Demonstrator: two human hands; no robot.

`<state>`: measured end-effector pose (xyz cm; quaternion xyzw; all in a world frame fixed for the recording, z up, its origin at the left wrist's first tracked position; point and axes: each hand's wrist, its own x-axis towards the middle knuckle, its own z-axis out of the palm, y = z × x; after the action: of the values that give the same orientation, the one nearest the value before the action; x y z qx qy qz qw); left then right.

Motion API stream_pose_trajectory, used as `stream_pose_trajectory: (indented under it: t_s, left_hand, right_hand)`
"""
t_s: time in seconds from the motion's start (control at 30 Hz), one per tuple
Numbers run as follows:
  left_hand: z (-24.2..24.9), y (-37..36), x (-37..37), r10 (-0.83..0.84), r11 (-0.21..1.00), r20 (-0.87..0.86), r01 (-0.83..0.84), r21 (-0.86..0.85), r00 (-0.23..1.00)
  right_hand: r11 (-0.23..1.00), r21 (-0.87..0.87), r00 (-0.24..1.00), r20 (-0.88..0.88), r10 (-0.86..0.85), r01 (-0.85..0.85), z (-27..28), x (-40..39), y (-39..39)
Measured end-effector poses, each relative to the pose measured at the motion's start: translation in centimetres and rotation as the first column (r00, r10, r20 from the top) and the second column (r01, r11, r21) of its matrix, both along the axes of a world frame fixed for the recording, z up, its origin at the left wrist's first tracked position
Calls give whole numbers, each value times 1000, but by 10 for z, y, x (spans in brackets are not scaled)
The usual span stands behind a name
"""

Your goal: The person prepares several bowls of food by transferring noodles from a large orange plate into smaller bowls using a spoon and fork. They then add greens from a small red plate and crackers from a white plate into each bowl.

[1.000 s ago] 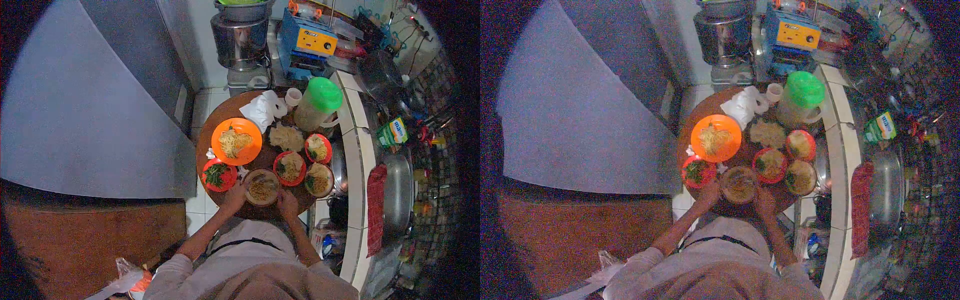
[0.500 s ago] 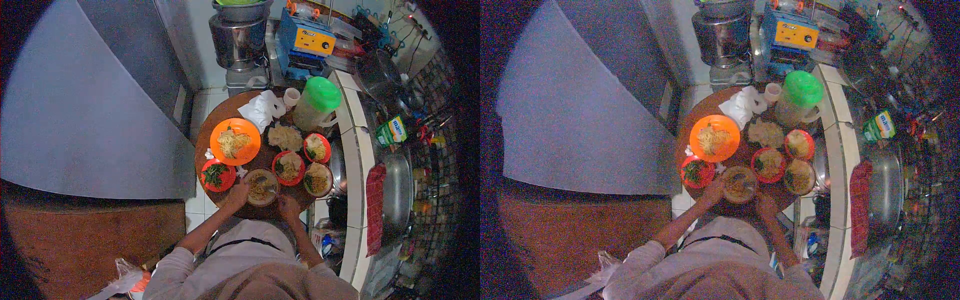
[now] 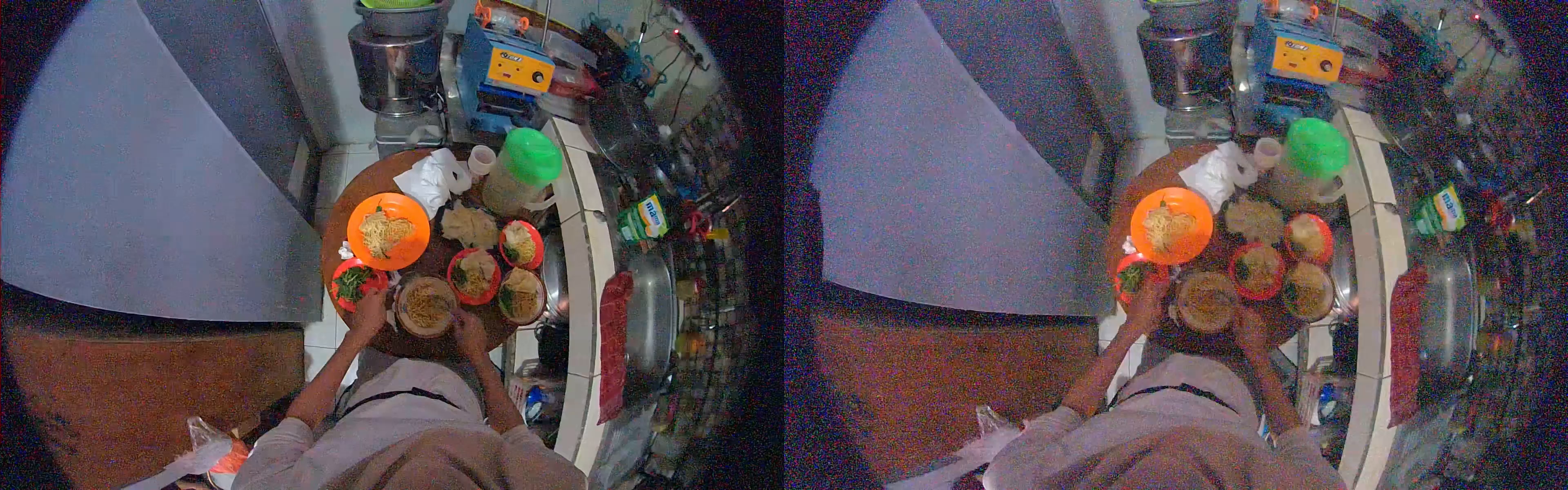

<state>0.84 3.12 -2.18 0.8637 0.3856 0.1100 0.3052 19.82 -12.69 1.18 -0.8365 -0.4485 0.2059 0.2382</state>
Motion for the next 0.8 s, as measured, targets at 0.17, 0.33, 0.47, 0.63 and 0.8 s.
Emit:
stream_pose_trajectory:
  t_s: [0.17, 0.33, 0.47, 0.63, 0.8]
  left_hand:
    - [0, -7, -8, 12, 998, 84, -7, -59, 996]
    - [10, -9, -8, 53, 994, -65, -59, -91, 996]
    - [7, -9, -10, 59, 995, 25, -56, -80, 998]
    - [-25, 3, -16, 155, 974, 192, -117, -195, 969]
    - [-27, 9, -17, 240, 956, 223, -190, -226, 945]
  right_hand:
    - [976, 208, 998, 21, 54, -57, -23, 6, -4]
    - [988, -136, 991, -122, 60, -77, -7, 4, 1]
    - [998, 54, 987, -154, 43, -35, 0, 8, 2]
    - [958, 286, 987, -160, 34, 13, -29, 21, 18]
    - [981, 193, 990, -131, 40, -14, 20, 19, 64]
